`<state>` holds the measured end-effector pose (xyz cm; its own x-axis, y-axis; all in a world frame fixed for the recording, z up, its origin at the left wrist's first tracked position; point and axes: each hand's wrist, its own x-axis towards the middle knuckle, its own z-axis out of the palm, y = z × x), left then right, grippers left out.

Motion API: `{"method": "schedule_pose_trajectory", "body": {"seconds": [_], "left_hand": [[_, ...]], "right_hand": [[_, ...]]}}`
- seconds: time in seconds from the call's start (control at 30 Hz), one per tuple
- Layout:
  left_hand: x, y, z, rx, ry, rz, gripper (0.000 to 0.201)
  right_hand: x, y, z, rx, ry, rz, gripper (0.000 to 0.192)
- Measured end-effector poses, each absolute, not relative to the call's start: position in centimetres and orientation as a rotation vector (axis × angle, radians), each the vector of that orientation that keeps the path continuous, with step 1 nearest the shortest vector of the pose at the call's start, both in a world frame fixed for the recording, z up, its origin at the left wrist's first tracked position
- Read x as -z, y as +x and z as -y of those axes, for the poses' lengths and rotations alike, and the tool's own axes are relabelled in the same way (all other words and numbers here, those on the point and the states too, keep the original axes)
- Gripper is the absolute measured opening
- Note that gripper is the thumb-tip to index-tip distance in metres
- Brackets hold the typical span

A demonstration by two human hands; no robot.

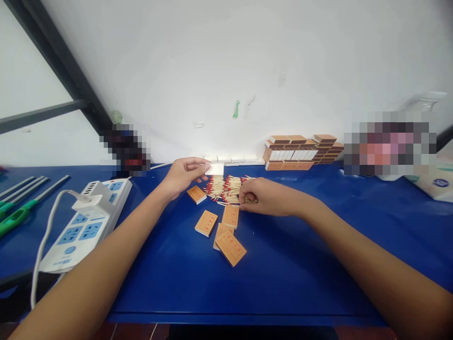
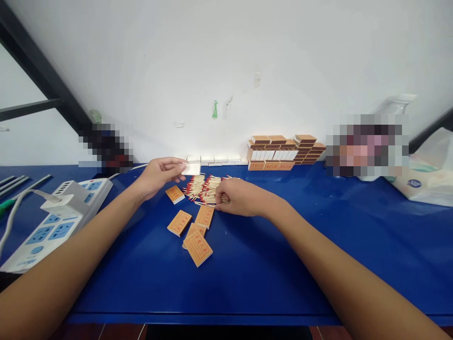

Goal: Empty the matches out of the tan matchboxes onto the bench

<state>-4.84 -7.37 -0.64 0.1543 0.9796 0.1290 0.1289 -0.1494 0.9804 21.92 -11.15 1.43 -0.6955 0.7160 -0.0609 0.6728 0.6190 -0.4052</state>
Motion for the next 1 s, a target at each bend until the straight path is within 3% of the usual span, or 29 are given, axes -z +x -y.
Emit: {"method": "schedule_pose_trajectory", "body": {"seconds": [0.2, 0.7, 1.0], "left_hand": [[0.59, -4.77, 7.37, -1.134, 1.476, -1.138, 0.028], [0.7, -4.96, 7.26, -1.132, 1.479, -1.121, 0.029], [0.57, -4.84, 7.38, -1.137, 1.474, -1.127, 0.027]], "right_hand": [[-1.19, 22.01, 11.06, -0.66, -1.176, 2.737, 0.018], [-1.33, 21.88, 11.1, -0.603, -1.224, 2.677, 0.01], [-0.81, 21.51, 11.03, -0.588, -1.134, 2.717, 0.021]]}}
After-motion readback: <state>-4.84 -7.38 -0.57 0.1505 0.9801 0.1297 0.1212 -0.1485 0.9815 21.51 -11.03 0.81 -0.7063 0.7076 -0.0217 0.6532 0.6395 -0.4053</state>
